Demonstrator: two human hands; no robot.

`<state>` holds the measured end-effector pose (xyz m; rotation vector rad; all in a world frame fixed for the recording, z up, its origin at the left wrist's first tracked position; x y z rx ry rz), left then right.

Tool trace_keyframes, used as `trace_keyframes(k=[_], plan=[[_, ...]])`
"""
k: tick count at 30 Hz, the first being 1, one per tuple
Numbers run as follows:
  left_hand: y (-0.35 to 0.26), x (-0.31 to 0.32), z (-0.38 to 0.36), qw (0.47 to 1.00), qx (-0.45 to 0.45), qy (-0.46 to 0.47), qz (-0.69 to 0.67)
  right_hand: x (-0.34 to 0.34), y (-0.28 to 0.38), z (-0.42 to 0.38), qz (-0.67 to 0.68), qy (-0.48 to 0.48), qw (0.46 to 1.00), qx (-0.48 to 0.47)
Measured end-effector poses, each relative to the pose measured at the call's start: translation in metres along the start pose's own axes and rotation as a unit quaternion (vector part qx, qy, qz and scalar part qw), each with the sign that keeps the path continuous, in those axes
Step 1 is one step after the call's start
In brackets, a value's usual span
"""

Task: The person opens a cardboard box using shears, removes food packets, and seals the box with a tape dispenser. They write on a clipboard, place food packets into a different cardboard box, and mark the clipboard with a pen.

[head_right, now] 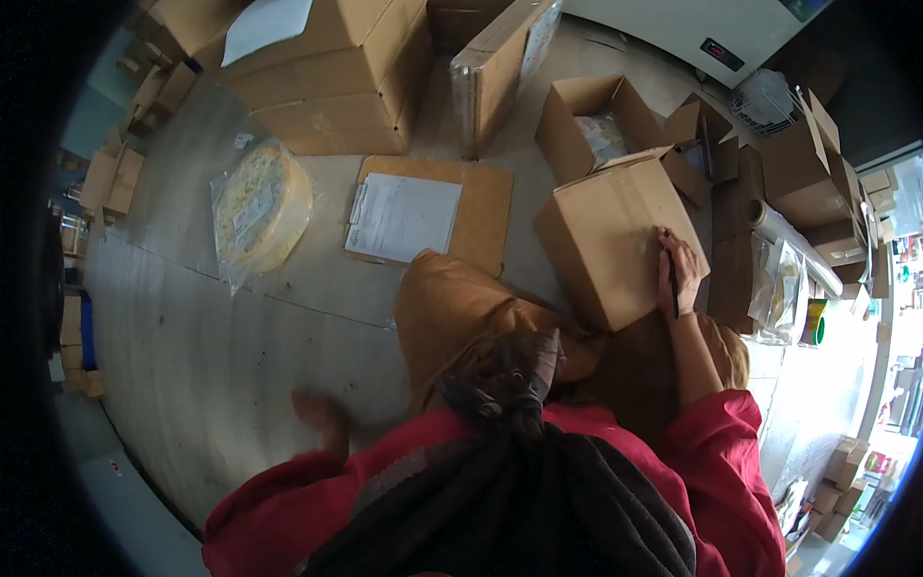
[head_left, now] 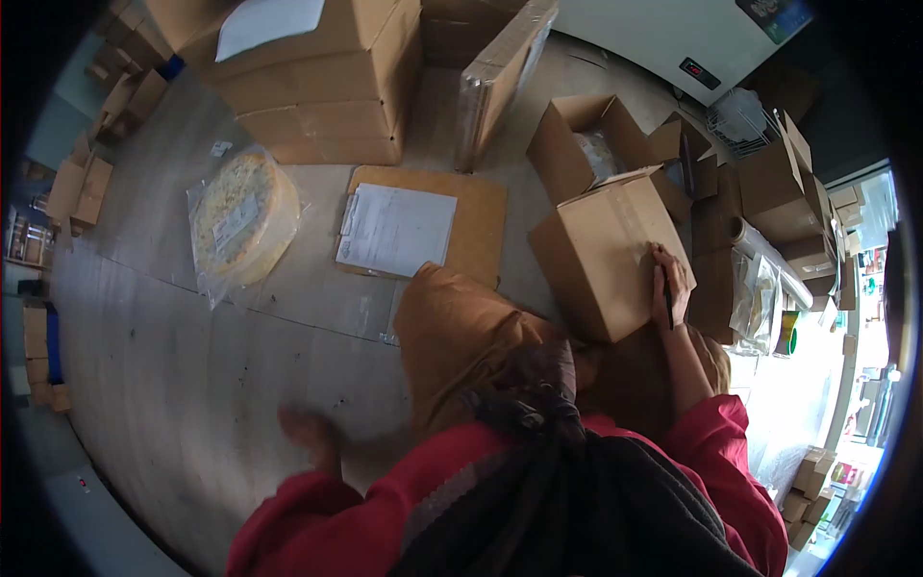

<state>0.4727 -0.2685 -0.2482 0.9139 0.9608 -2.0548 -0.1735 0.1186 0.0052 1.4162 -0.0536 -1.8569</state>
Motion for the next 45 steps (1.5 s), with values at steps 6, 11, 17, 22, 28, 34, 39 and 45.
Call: trace_keyframes(k=[6,11,17,22,28,34,39,45], plan=[[0.012,-0.106,-0.084,0.960,-0.129,0.100,0.228,0.023,0.006,0.017,-0.124,-0.033,0.992,-0.013],[0.021,-0.103,-0.091,0.940,-0.186,0.200,0.206,0.040,0.017,0.046,-0.255,0.075,0.964,0.010],[0.002,-0.112,-0.081,0.951,-0.213,0.148,0.170,-0.009,0.077,0.048,-0.269,-0.017,0.959,-0.085],[-0.002,-0.121,-0.087,0.959,-0.220,0.110,0.143,-0.031,0.009,0.057,-0.224,-0.011,0.974,0.030],[0.010,-0.096,-0.062,0.954,-0.289,0.071,0.020,-0.045,-0.003,0.083,-0.044,0.051,0.997,0.040],[-0.330,-0.124,0.222,0.820,0.053,0.026,-0.569,-0.053,-0.095,0.066,0.249,0.014,0.959,0.138],[-0.590,-0.112,0.236,0.744,0.314,0.333,-0.487,-0.018,-0.173,0.041,0.257,-0.005,0.931,0.259],[-0.638,0.093,0.107,0.820,0.212,0.351,-0.400,-0.043,-0.093,0.022,0.135,-0.026,0.989,0.061]])
Point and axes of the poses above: each hand's wrist, its own z-axis towards the middle knuckle, its own x-axis out of the palm, y = z × x, the point moved 9 cm from there along z, towards the middle knuckle, and after that the axes turned 14 degrees about x, right-handed, at the moved point
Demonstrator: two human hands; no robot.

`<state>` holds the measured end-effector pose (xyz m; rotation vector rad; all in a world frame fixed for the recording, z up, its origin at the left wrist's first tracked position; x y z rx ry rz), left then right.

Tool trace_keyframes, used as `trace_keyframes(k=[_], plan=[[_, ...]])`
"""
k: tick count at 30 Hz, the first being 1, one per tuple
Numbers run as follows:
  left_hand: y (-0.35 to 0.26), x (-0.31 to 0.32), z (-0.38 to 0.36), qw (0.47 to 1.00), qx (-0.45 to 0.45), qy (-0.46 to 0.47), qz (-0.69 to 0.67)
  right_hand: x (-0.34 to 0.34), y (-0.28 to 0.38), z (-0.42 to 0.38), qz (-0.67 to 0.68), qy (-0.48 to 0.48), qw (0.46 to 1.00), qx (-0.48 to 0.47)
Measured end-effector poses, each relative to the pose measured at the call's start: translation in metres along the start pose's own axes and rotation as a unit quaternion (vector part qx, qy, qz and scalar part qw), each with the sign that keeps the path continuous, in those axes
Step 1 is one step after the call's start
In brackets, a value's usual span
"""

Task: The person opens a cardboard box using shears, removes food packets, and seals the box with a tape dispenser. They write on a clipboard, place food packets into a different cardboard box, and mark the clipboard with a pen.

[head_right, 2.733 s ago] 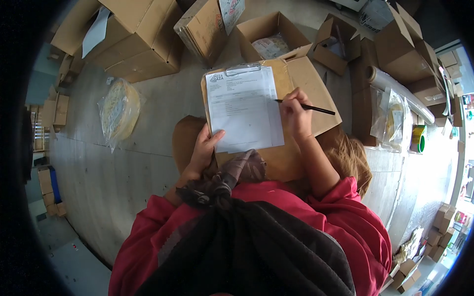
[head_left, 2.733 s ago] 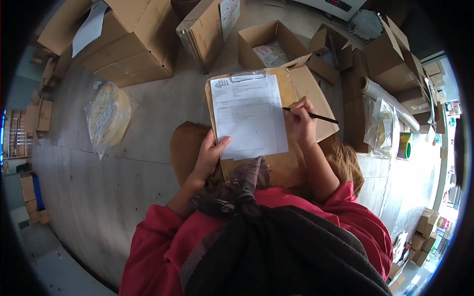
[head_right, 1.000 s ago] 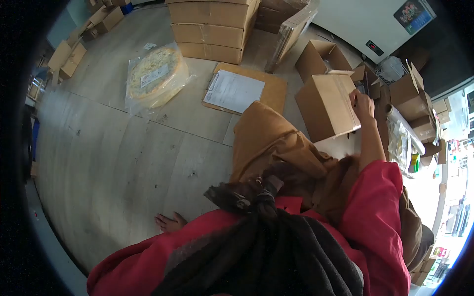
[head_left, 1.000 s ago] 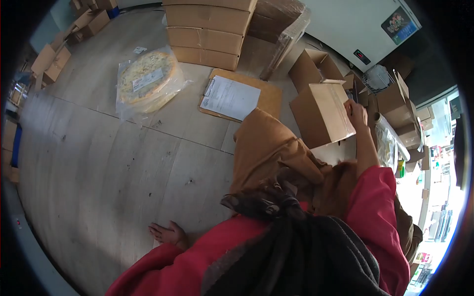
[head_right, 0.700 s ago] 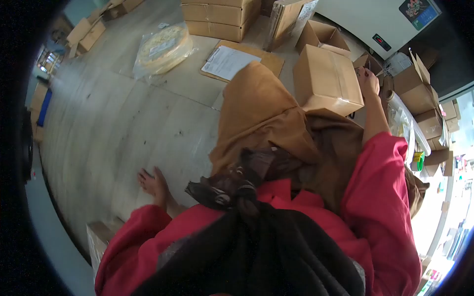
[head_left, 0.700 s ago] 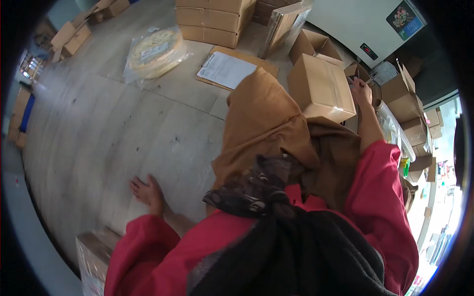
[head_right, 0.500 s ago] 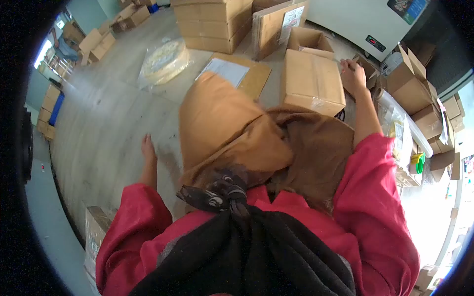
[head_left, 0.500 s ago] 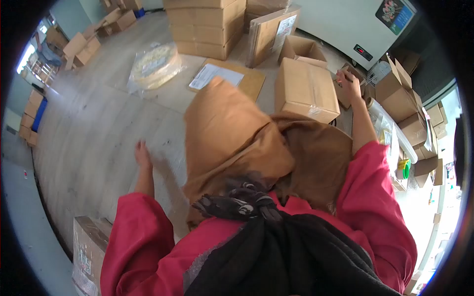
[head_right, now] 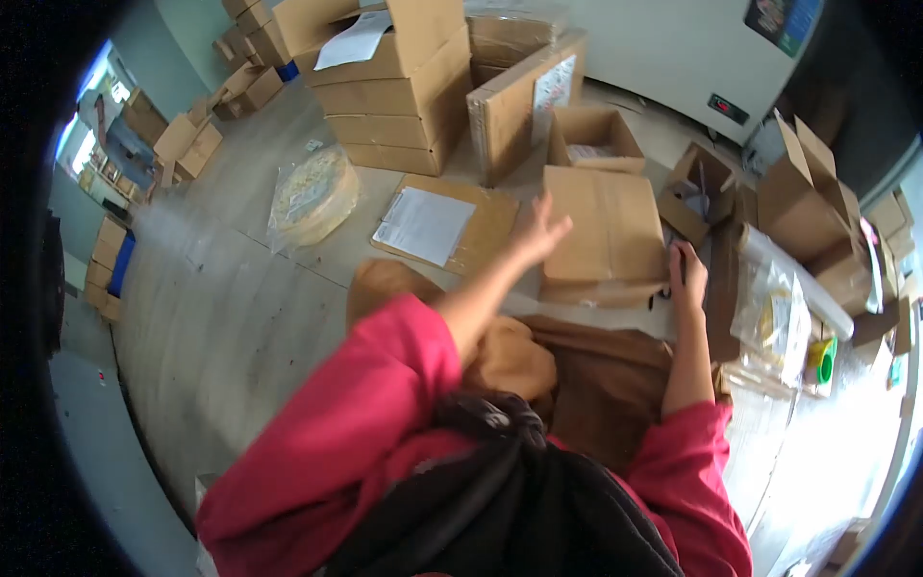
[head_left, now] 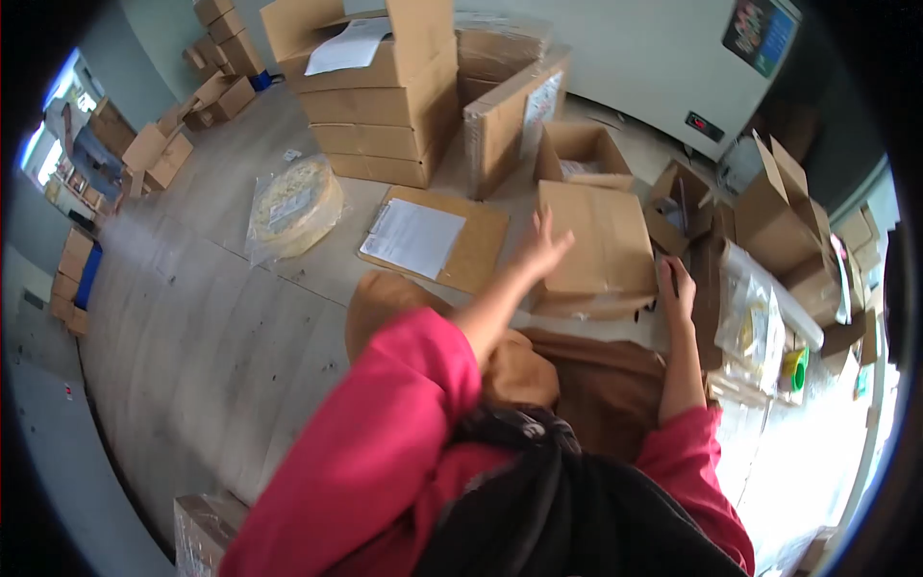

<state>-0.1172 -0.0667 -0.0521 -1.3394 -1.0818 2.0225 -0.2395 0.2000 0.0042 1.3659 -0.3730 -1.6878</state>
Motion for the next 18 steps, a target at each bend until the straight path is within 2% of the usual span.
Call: trace_keyframes(k=[1,2,4,6,7,8,9,10,12,13,14,16,17,18], plan=[[0.018,0.030,-0.017,0.996,-0.036,-0.012,-0.084,-0.003,0.013,-0.002,0.002,0.002,1.000,0.003],[0.011,0.040,-0.032,0.998,0.028,-0.047,0.008,0.002,0.022,-0.001,0.007,0.007,1.000,0.001],[0.004,0.035,-0.034,0.997,0.047,-0.062,0.024,0.027,-0.036,0.016,0.053,0.039,0.991,0.116],[0.010,0.018,-0.032,0.997,-0.028,0.016,-0.072,0.049,-0.047,0.032,0.049,0.066,0.980,0.182],[0.009,0.011,-0.036,0.997,-0.004,0.005,-0.078,0.062,-0.053,0.048,0.044,0.078,0.981,0.172],[0.005,0.010,-0.040,0.996,0.024,-0.001,-0.083,0.077,-0.080,0.062,0.032,0.079,0.970,0.230],[0.006,0.013,-0.043,0.995,0.076,-0.046,-0.040,0.083,-0.100,0.069,0.022,0.072,0.954,0.290],[0.004,0.012,-0.044,0.995,0.082,-0.043,-0.042,0.084,-0.079,0.074,-0.078,0.035,0.956,0.280],[0.003,0.015,-0.046,0.994,0.056,0.008,-0.098,0.084,-0.026,0.077,-0.251,-0.036,0.945,0.205],[-0.004,0.012,-0.045,0.994,0.074,-0.002,-0.086,0.087,-0.029,0.082,-0.242,-0.050,0.955,0.166],[-0.006,0.011,-0.040,0.994,0.077,0.003,-0.083,0.085,-0.031,0.084,-0.239,-0.053,0.954,0.170],[-0.005,0.001,-0.044,0.988,-0.074,0.103,-0.087,0.085,-0.023,0.079,-0.188,-0.027,0.970,0.155],[0.003,0.004,-0.039,0.988,-0.080,0.101,-0.080,0.083,-0.017,0.075,-0.199,-0.023,0.968,0.153],[0.014,0.002,-0.031,0.993,-0.078,0.057,-0.061,0.081,-0.011,0.071,-0.191,-0.018,0.969,0.153]])
Point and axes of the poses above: each hand's wrist, its own z-axis towards the middle knuckle, its own x-axis out of the palm, y = z × x, the point moved 9 cm from there along z, towards the middle knuckle, and after that the axes turned 14 degrees about x, right-handed, at the moved point
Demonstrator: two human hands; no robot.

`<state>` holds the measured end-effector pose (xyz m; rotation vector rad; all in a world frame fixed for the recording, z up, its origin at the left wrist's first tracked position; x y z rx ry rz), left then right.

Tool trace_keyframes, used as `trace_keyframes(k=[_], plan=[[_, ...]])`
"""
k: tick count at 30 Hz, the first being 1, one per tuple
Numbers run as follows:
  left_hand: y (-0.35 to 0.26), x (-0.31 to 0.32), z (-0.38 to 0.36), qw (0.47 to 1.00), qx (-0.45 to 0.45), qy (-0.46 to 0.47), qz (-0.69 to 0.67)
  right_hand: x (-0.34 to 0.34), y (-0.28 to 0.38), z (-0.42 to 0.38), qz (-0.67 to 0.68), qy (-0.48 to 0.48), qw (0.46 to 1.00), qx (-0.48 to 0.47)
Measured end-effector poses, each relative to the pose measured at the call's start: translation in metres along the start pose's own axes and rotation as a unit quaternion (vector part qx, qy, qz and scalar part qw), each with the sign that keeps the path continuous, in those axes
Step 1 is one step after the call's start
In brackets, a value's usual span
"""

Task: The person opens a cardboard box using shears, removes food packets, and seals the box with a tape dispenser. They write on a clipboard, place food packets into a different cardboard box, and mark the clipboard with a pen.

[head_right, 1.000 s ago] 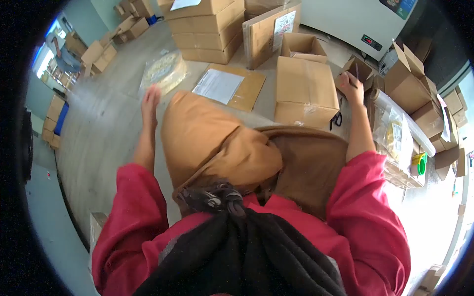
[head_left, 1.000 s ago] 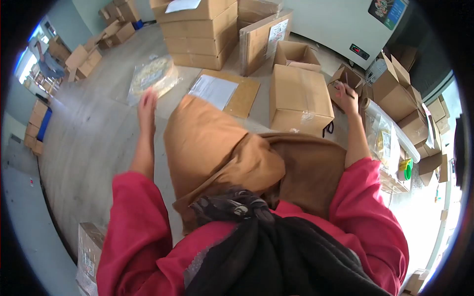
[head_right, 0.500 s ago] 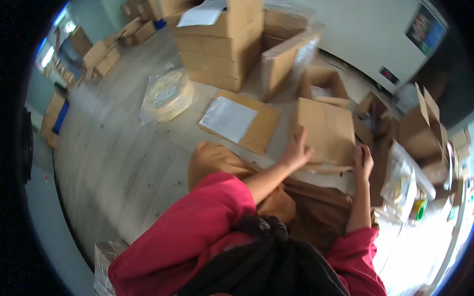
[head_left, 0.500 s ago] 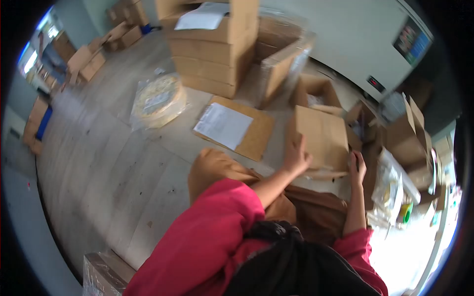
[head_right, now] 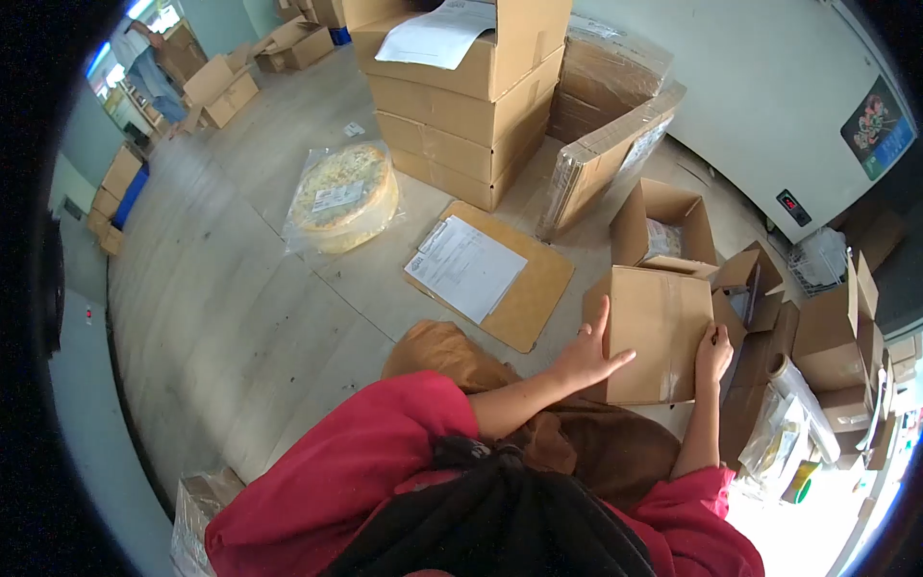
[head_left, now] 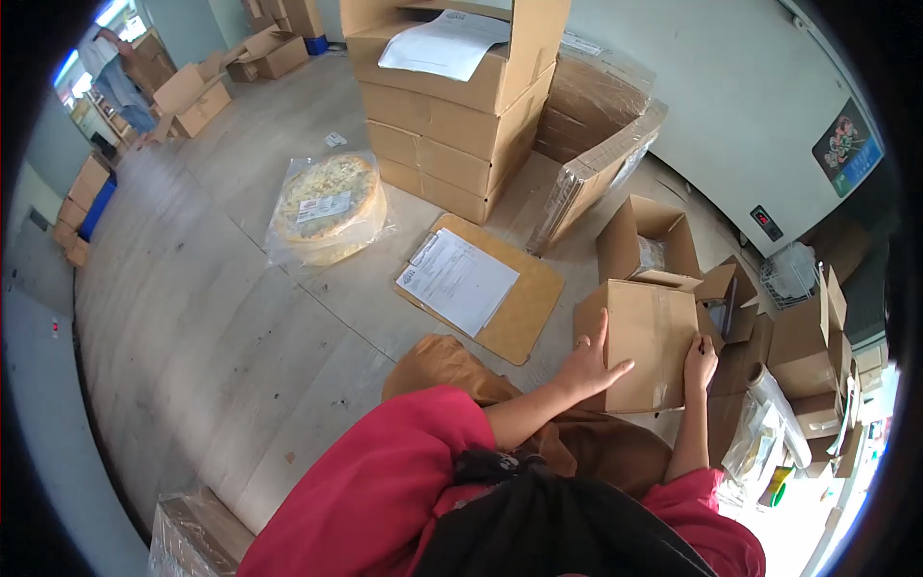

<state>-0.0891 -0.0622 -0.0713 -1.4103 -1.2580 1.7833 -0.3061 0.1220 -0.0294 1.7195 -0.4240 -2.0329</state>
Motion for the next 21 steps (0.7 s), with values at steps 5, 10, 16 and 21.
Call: trace_keyframes(k=[5,10,16,21], plan=[[0.003,-0.009,0.020,0.994,0.084,-0.058,0.028,-0.003,-0.030,-0.001,-0.025,-0.049,0.998,-0.021],[-0.005,-0.017,0.031,0.988,0.026,0.082,0.132,0.000,-0.025,-0.006,0.055,0.007,0.998,-0.039],[-0.033,-0.078,0.047,0.930,0.276,-0.155,0.185,-0.024,0.011,-0.044,-0.003,0.072,0.997,-0.003],[-0.034,-0.060,0.052,0.948,0.203,-0.118,0.216,-0.010,0.034,-0.044,0.042,0.019,0.990,-0.132]])
Point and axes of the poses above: each hand's wrist, its own z-axis towards the middle knuckle, its own x-axis out of the palm, y = z × x, the point moved 9 cm from there along z, towards the middle knuckle, and after that the axes turned 14 degrees about x, right-handed, at the moved point
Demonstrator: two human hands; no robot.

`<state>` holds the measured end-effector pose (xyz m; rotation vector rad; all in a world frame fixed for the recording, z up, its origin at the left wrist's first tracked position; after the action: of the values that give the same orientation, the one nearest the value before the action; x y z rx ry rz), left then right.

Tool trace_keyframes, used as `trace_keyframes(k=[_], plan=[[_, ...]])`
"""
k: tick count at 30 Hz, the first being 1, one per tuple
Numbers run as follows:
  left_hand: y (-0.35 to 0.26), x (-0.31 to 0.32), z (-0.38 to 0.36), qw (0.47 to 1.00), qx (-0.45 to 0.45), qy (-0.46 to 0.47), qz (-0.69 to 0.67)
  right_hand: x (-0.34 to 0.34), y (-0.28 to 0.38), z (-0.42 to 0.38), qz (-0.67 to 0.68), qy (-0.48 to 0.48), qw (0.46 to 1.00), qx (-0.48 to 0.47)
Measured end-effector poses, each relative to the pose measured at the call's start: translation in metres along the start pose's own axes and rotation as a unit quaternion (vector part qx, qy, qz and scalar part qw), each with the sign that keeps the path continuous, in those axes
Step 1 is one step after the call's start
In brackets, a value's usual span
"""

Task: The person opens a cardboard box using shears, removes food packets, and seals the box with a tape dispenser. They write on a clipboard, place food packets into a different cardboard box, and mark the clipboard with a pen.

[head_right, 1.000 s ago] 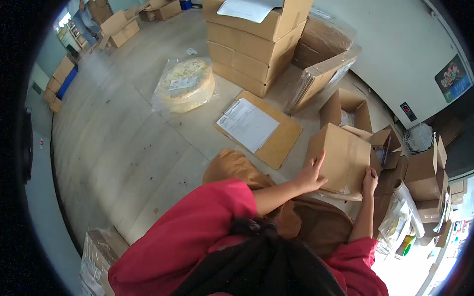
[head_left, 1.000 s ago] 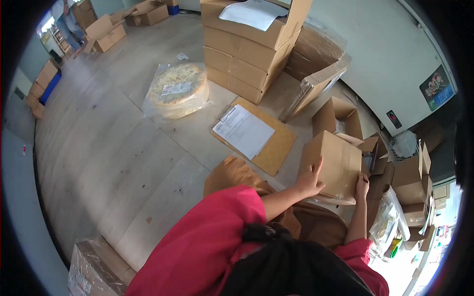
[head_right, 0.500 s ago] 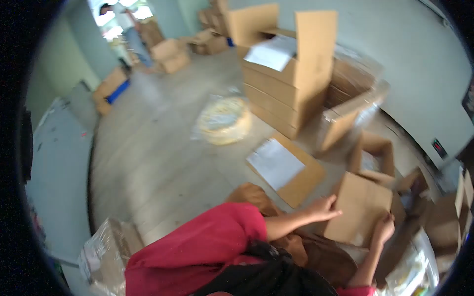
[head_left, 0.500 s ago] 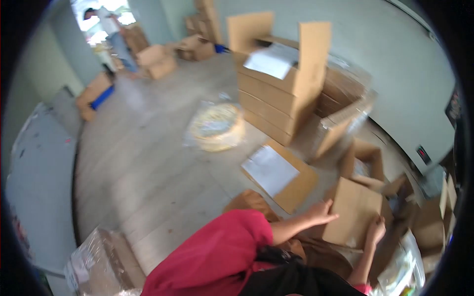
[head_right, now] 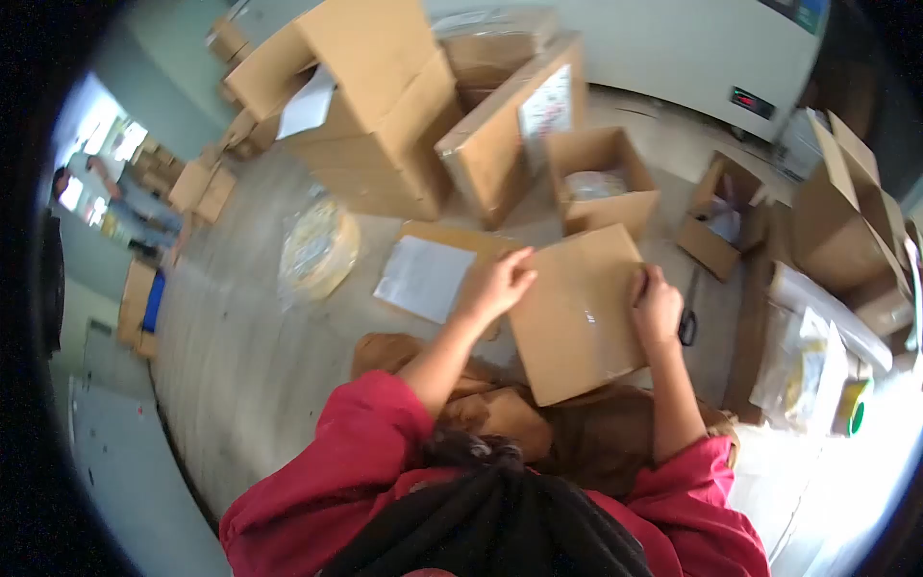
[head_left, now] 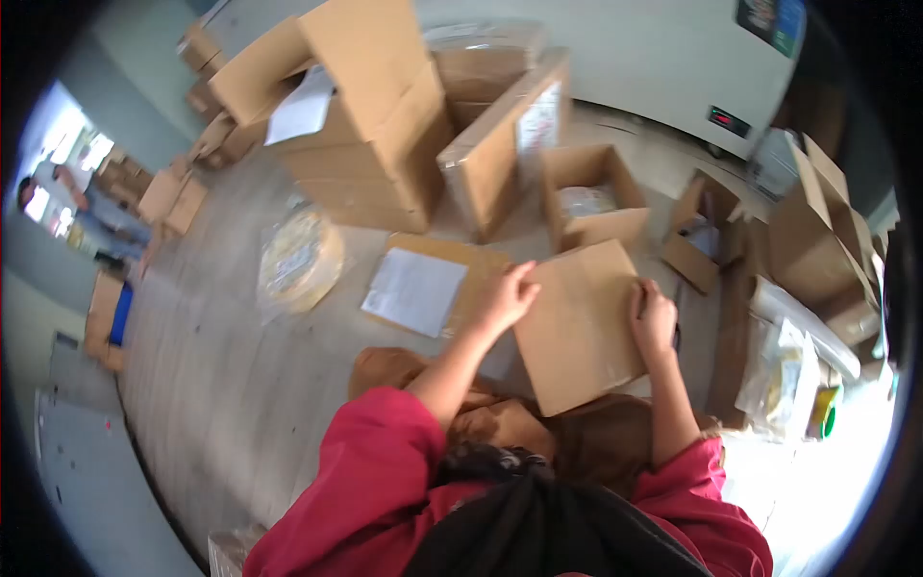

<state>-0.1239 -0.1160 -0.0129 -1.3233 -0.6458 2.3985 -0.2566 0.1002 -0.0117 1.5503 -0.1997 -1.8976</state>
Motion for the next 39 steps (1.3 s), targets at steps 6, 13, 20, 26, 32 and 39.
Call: trace_keyframes(k=[6,13,20,26,32,39], plan=[[0.010,-0.006,-0.014,0.997,-0.041,0.056,-0.015,-0.011,0.001,0.012,0.222,-0.024,0.974,0.040],[0.021,-0.001,-0.017,0.994,-0.048,-0.017,-0.092,0.055,0.057,-0.014,0.451,0.283,0.831,0.160],[0.027,0.008,-0.007,0.993,-0.108,-0.031,-0.041,0.089,0.093,0.003,0.387,0.318,0.853,0.148],[0.020,0.013,-0.008,0.997,-0.032,-0.053,0.052,0.096,0.107,0.001,0.313,0.314,0.888,0.121],[0.031,0.020,-0.014,0.993,-0.072,-0.071,-0.057,0.114,0.112,0.005,0.236,0.292,0.925,0.053],[0.012,0.013,-0.017,0.987,-0.069,-0.050,-0.139,0.086,0.104,-0.010,0.099,0.344,0.930,0.087]])
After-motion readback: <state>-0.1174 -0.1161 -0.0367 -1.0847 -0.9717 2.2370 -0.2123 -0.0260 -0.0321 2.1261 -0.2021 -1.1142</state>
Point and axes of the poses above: each hand's wrist, its own z-axis towards the middle knuckle, its own x-axis out of the palm, y = z × x, the point moved 9 cm from there along z, towards the middle knuckle, and after that the axes turned 14 degrees about x, right-handed, at the moved point
